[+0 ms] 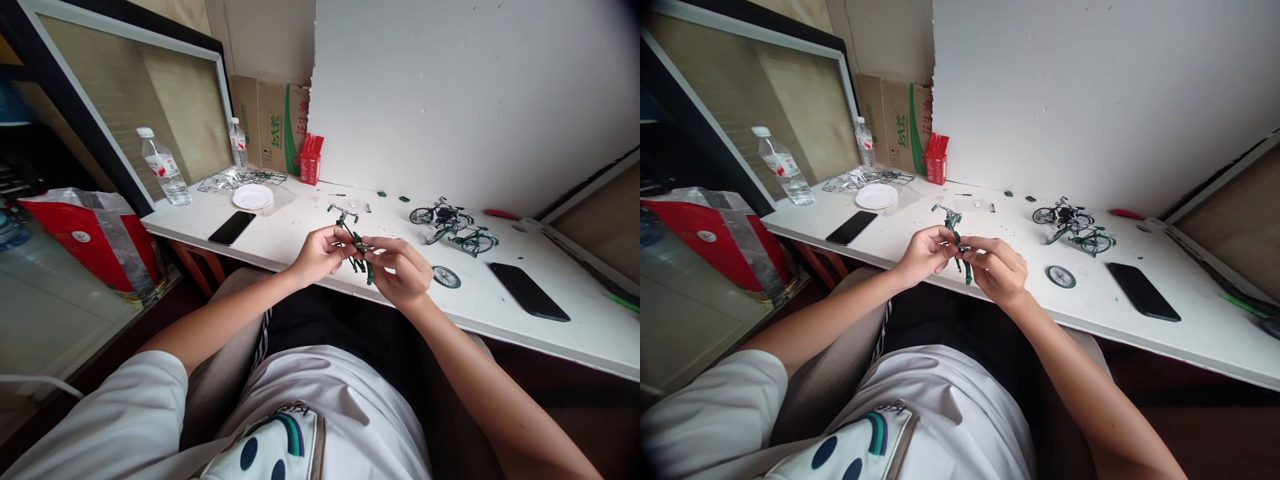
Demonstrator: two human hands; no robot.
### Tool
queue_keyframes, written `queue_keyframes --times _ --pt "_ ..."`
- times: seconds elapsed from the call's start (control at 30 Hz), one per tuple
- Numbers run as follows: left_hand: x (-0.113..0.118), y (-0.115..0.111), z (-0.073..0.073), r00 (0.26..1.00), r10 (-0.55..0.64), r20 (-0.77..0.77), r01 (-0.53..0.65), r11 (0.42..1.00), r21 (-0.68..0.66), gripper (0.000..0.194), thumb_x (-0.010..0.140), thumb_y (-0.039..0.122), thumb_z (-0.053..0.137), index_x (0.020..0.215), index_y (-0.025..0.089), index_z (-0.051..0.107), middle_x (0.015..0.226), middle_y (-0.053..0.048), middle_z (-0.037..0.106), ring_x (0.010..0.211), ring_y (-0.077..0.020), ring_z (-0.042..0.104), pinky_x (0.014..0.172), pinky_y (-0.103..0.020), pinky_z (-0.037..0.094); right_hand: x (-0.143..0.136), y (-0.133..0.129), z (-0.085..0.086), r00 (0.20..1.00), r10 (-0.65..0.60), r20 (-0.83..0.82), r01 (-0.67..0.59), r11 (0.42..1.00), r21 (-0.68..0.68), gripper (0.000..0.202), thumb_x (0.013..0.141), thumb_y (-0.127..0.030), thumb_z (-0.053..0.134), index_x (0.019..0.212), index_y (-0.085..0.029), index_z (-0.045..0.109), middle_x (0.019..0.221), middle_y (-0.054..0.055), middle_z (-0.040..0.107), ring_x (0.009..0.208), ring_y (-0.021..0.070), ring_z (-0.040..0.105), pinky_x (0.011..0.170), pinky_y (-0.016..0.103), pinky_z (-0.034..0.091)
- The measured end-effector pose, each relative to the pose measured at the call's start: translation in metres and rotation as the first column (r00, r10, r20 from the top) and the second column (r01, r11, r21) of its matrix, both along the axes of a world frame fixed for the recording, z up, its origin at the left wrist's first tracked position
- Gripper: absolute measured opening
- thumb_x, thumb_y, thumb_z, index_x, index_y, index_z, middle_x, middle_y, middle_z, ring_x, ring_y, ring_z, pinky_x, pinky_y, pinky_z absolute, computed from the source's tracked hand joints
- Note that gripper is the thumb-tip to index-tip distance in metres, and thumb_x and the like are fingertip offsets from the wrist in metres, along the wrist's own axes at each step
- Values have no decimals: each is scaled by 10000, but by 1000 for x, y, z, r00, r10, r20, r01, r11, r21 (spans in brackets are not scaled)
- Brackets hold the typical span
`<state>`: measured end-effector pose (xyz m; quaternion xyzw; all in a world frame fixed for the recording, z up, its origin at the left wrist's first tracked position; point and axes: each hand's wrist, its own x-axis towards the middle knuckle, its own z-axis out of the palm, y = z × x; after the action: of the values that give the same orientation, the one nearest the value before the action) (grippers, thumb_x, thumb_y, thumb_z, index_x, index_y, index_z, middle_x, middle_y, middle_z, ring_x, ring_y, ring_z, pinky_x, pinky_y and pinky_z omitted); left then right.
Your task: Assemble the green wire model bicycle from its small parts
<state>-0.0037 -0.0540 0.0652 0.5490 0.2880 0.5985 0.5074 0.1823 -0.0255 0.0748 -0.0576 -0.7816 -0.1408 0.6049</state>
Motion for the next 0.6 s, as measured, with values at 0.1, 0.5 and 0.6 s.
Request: queue_keyframes --times 0.1,0.5,0.6 --pt "0 -3 3 1000 11 -24 -11 1000 8 606 690 622 947 887 171 593 764 10 667 415 -24 455 381 -220 298 1 -1 0 1000 -27 -8 28 999 43 220 932 -76 732 961 -287 681 1027 41 844 723 177 798 576 285 648" --pt "-6 -1 7 997 57 -56 -55 997 49 608 673 613 959 890 172 601 737 19 655 446 -26 438 424 -214 308 5 -1 6 997 -1 71 -7 994 112 374 896 -24 696 1172 -275 685 1026 48 836 827 176 811 659 255 659" --pt "-11 3 7 993 98 -67 -93 993 73 582 690 603 950 880 168 614 730 28 634 474 -28 453 457 -207 337 8 -1 5 988 31 149 -36 999 27 484 870 -16 638 1279 -270 688 1130 80 828 950 224 821 735 322 694"
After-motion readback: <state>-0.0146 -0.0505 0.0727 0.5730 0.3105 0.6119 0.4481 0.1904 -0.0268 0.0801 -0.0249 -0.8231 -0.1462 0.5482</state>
